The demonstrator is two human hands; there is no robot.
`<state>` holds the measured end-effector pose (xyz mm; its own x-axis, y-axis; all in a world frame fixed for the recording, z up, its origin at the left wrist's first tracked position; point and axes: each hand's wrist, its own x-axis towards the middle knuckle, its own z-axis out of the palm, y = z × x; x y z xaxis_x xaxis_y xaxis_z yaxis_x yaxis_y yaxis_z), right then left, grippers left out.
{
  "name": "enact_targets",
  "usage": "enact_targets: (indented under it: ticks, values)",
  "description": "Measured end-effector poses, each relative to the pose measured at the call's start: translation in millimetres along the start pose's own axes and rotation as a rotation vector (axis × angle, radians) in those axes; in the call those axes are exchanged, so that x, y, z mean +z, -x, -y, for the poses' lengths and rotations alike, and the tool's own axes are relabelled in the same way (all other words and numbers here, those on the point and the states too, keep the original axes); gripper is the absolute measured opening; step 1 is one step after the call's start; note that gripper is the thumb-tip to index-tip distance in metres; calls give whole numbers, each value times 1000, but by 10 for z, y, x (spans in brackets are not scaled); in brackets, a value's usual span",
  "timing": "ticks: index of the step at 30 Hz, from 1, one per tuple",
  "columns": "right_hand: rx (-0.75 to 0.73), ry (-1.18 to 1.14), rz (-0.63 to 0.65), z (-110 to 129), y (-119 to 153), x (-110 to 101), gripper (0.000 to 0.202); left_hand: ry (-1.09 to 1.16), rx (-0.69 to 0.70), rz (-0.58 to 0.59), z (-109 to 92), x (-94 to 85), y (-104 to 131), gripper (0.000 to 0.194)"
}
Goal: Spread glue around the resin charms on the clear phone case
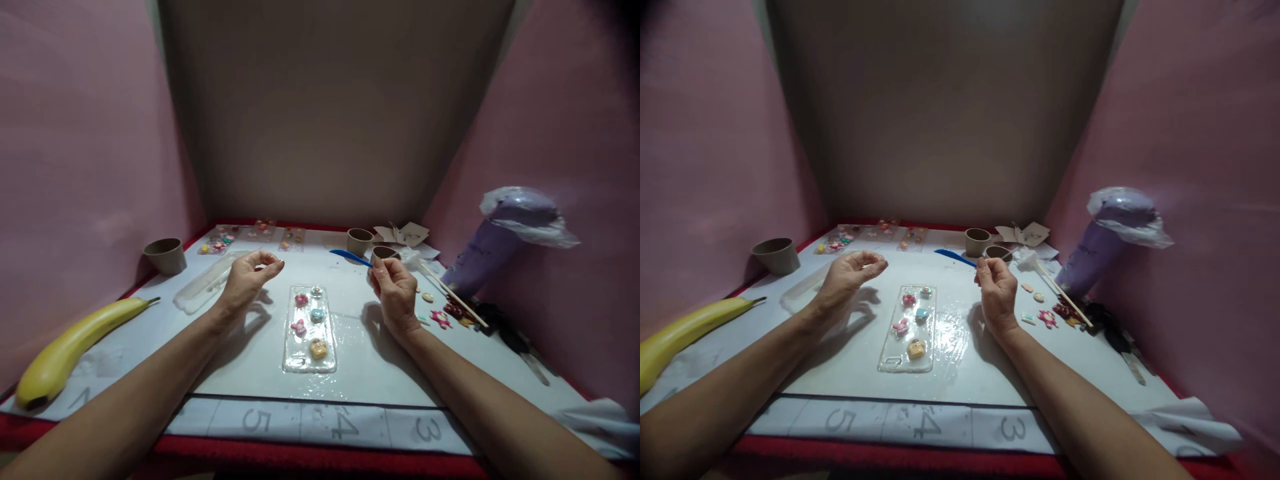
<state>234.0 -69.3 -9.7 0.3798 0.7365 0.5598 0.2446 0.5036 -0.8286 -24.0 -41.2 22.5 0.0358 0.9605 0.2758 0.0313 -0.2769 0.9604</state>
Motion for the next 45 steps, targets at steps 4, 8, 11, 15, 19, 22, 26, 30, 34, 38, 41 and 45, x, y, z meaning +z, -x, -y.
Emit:
enact_targets:
  ticks: [4, 8, 11, 15, 19, 22, 26, 30, 34, 38, 41, 45]
  values:
    - [41, -11, 32, 44, 28, 11, 33, -119, 86, -15, 53, 12, -1, 25]
    - [31, -5, 77, 59, 54, 16, 32, -151, 128, -15, 69, 11, -22, 20]
    - [27, -9, 86, 59, 64, 21, 32, -173, 143, 3, 55, 4, -16, 17]
    - [36, -9, 91, 62, 73, 26, 32, -193, 163, 16, 5, 7, 9, 18]
    - [39, -12, 95, 59, 78, 23, 32, -221, 212, 30, -12, 5, 5, 23]
    - [44, -12, 90, 55, 76, 23, 32, -252, 223, 8, 5, -9, -14, 27]
    - [52, -22, 87, 61, 76, 33, 33, -290, 263, 6, 15, -23, -28, 29]
    - [43, -14, 78, 70, 74, 36, 33, -282, 279, -6, 1, -18, -27, 21]
    - [42, -13, 44, 71, 67, 22, 33, -294, 299, 22, 11, -14, -36, 18]
    - [44, -17, 51, 70, 72, 14, 33, -295, 308, 72, 31, -17, -37, 14]
    - [40, -7, 70, 65, 78, 22, 33, -308, 286, 93, 20, -10, -18, 11]
    - [31, -3, 83, 57, 84, 39, 33, -348, 292, 120, -19, 10, 3, 15]
